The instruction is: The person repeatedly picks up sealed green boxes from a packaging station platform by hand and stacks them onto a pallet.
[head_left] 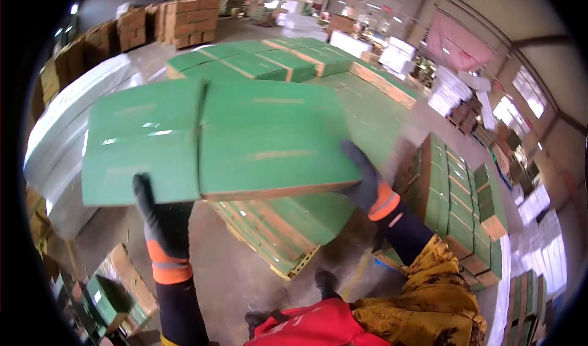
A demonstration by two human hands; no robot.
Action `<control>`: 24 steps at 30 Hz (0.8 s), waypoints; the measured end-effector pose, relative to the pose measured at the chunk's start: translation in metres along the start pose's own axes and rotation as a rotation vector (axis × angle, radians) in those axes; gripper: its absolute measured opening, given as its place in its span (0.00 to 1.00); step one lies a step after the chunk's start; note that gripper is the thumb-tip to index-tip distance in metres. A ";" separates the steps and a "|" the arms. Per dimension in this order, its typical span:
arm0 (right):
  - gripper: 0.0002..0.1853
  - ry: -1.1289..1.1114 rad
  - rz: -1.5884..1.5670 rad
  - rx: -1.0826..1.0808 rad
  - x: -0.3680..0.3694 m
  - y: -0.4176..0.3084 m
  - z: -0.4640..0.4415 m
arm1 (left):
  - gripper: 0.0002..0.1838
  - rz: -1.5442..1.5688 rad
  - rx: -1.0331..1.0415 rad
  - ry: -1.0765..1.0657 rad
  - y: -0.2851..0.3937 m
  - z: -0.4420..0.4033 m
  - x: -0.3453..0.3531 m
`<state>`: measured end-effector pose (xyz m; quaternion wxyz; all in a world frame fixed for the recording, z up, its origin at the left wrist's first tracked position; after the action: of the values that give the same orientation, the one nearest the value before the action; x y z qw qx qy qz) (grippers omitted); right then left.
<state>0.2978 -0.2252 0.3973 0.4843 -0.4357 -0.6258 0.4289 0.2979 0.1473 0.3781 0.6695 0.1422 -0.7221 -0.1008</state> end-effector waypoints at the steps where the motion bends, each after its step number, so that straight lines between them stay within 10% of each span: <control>1: 0.25 0.018 0.351 -0.221 -0.036 -0.006 0.020 | 0.31 -0.043 -0.081 -0.058 -0.029 -0.013 0.024; 8: 0.24 0.337 -0.565 -0.100 -0.246 -0.060 0.080 | 0.28 -0.352 -0.386 -0.255 -0.283 -0.089 0.131; 21: 0.24 0.707 -0.466 -0.223 -0.670 -0.081 -0.084 | 0.41 -0.640 -0.617 -0.085 -0.786 -0.388 0.246; 24: 0.27 0.789 0.629 -0.387 -0.715 -0.066 -0.124 | 0.44 -0.664 -0.594 -0.175 -0.827 -0.447 0.246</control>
<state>0.5184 -0.9151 0.3148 0.4416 -0.8113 -0.3033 0.2340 0.7855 -0.6929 0.3685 0.5491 0.1587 -0.6311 -0.5244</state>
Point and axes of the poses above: each hand's wrist, its own z-axis away from the middle knuckle, its own x-axis out of the palm, y = z × x, the point moved 1 cm from there along -z, towards the middle knuckle, and after that the axes turned 3 degrees about y, right-handed, at the moved point
